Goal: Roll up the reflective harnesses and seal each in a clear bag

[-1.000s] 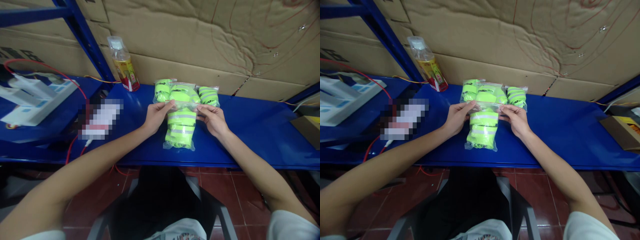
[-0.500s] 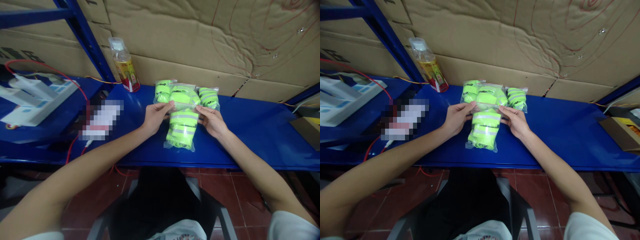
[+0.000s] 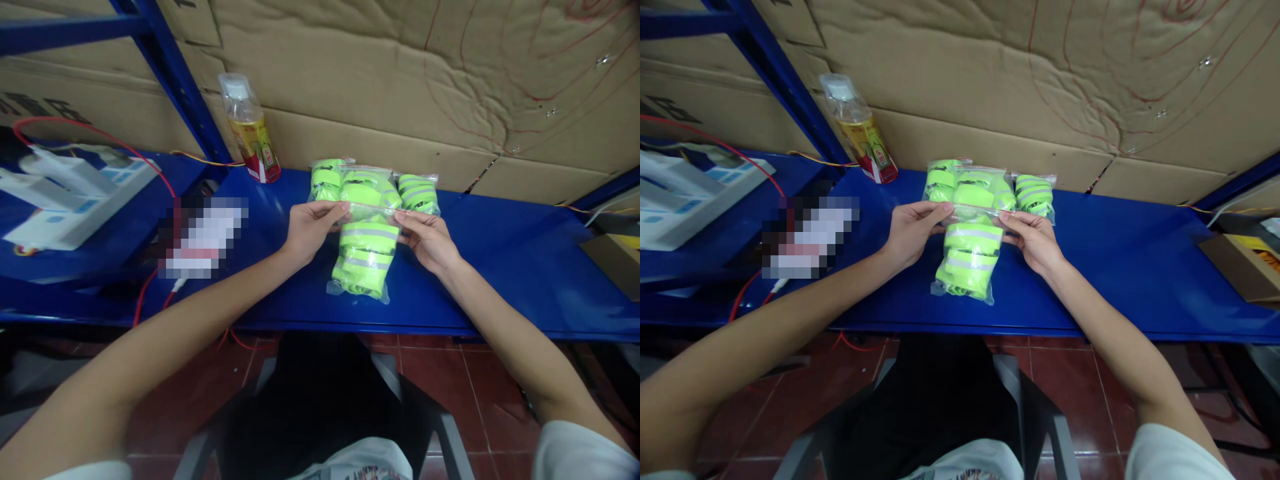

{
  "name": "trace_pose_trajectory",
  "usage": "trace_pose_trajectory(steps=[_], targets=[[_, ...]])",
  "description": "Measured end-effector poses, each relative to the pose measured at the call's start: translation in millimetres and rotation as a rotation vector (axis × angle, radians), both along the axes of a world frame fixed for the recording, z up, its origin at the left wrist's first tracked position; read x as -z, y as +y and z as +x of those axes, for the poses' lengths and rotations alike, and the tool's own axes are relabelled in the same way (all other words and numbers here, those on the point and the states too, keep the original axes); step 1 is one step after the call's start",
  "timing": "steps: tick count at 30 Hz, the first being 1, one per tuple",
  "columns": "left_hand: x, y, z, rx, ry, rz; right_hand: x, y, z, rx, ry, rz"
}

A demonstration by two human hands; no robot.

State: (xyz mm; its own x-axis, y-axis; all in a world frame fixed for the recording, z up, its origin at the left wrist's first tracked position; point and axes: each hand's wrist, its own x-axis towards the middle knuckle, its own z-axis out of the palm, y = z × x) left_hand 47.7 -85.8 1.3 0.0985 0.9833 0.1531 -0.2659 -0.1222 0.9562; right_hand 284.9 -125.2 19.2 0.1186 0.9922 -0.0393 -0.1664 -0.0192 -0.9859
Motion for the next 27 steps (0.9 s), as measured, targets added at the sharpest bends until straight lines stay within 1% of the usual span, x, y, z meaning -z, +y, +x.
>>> trace_pose_trajectory(steps=[6,9,12,17,19,23,27], targets=[[-0.9,0.6,0.0,0.002,-0.003,-0.023,-0.8,0.5,-0.5,0.002,0.056,-0.046],[-2.7,2.2,-1.4,0.023,0.003,-0.019,-3.1,-0.4,0.2,-0.042,0.057,-0.059],[-4.1,2.5,-2.7,0.032,-0.003,0.019,-4.2,-1.6,1.6,-0.063,0.033,-0.028],[-1.4,2.9,-2.5,0.047,-0.035,0.058,-1.6,-2.2,3.2,-0.053,-0.009,0.03],[-0.5,2.7,-1.8,0.064,-0.043,0.032,-0.6,-1.8,2.7,-0.043,-0.006,0.025],[-2.5,-0.7,-0.6,0.153,-0.018,-0.099,0.3,-1.5,-1.0,-0.01,0.015,0.001],[-2.6,-5.1,0.9,0.204,-0.002,-0.128,-0.1,-1.7,-5.1,-0.007,0.024,-0.004]])
